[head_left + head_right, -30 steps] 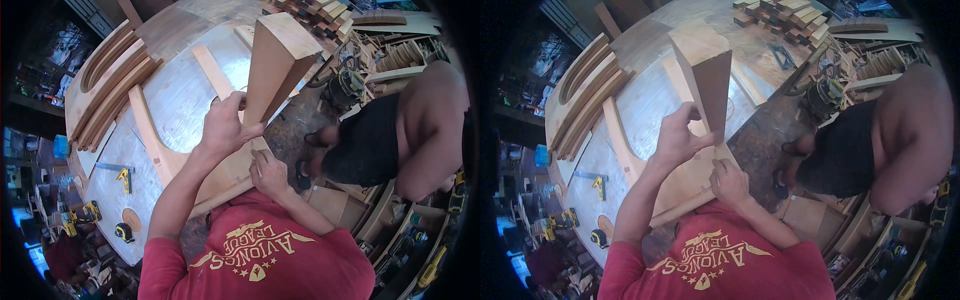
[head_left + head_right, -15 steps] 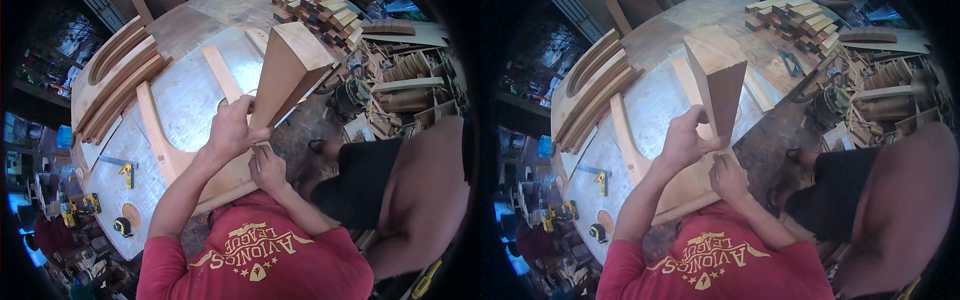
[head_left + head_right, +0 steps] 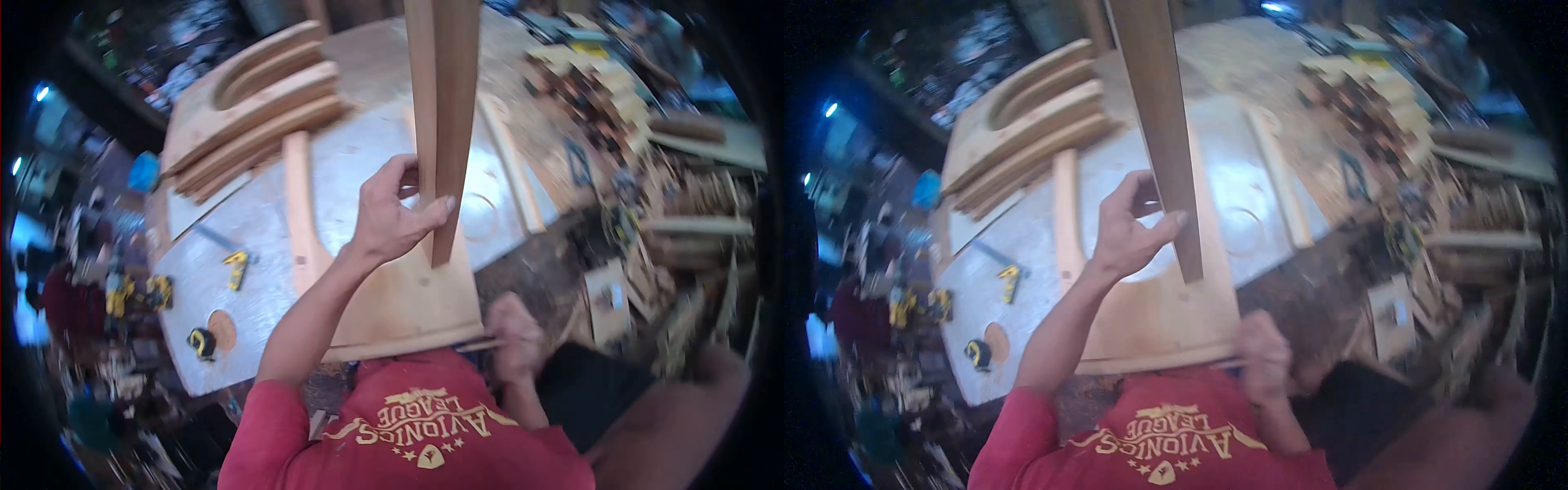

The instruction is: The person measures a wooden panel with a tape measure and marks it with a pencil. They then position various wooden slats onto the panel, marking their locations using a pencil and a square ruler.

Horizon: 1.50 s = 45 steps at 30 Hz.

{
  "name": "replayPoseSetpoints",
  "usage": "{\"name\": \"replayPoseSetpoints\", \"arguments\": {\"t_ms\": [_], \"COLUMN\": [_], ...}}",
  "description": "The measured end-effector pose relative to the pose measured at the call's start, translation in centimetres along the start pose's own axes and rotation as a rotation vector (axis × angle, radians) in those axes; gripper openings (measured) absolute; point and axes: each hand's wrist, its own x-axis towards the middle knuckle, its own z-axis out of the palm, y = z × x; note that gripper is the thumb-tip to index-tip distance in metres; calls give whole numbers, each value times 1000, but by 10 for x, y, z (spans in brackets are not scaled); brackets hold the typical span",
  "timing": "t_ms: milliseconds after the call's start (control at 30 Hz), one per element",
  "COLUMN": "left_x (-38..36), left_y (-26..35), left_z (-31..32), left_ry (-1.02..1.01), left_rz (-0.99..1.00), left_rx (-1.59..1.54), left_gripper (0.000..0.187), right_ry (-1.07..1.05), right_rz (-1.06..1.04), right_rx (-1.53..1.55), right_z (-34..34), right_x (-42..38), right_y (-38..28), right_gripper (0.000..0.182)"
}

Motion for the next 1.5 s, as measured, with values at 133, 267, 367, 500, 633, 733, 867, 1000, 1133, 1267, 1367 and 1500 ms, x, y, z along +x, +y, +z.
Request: {"name": "replayPoseSetpoints", "arguments": {"t_ms": [133, 267, 367, 500, 633, 733, 867, 1000, 1133, 1267, 1367, 1500], "left_x": [7, -31, -93, -170, -203, -214, -218, -213, -213, -212, -211, -209], "left_y": [-27, -70, -108, -124, -138, -148, -145, -96, -63, -60, -65, -73], "left_z": [-68, -142, -196, -227, -243, -253, -247, -199, -162, -137, -127, -117], "left_ry": [251, 376, 410, 463, 423, 499, 634, 384, 58, -36, -25, -27], "left_rz": [-228, -386, -559, -751, -880, -816, -490, -500, -504, -380, -308, -371], "left_rx": [51, 471, 853, 1046, 1117, 1056, 1220, 539, 268, 276, 290, 134], "left_gripper": [55, 55, 59, 59, 62, 62, 61, 68, 81, 84, 83, 80], "right_ry": [302, 166, 98, -77, -153, -165, -13, -34, -460, -601, -672, -710], "right_rz": [434, 100, 164, 416, 449, 510, 674, 512, 531, 462, 426, 376], "right_rx": [-103, -961, -1302, -1463, -1533, -1456, -142, 79, -79, -72, -21, -63], "right_z": [-43, -111, -111, -91, -96, -105, -97, -5, 83, 143, 164, 183], "right_x": [59, 110, 142, 180, 213, 228, 209, 145, 120, 107, 100, 92], "right_y": [-10, 68, 91, 115, 150, 150, 138, 83, 44, 38, 35, 28], "right_gripper": [31, 33, 54, 74, 67, 54, 46, 40, 45, 46, 48, 53]}}
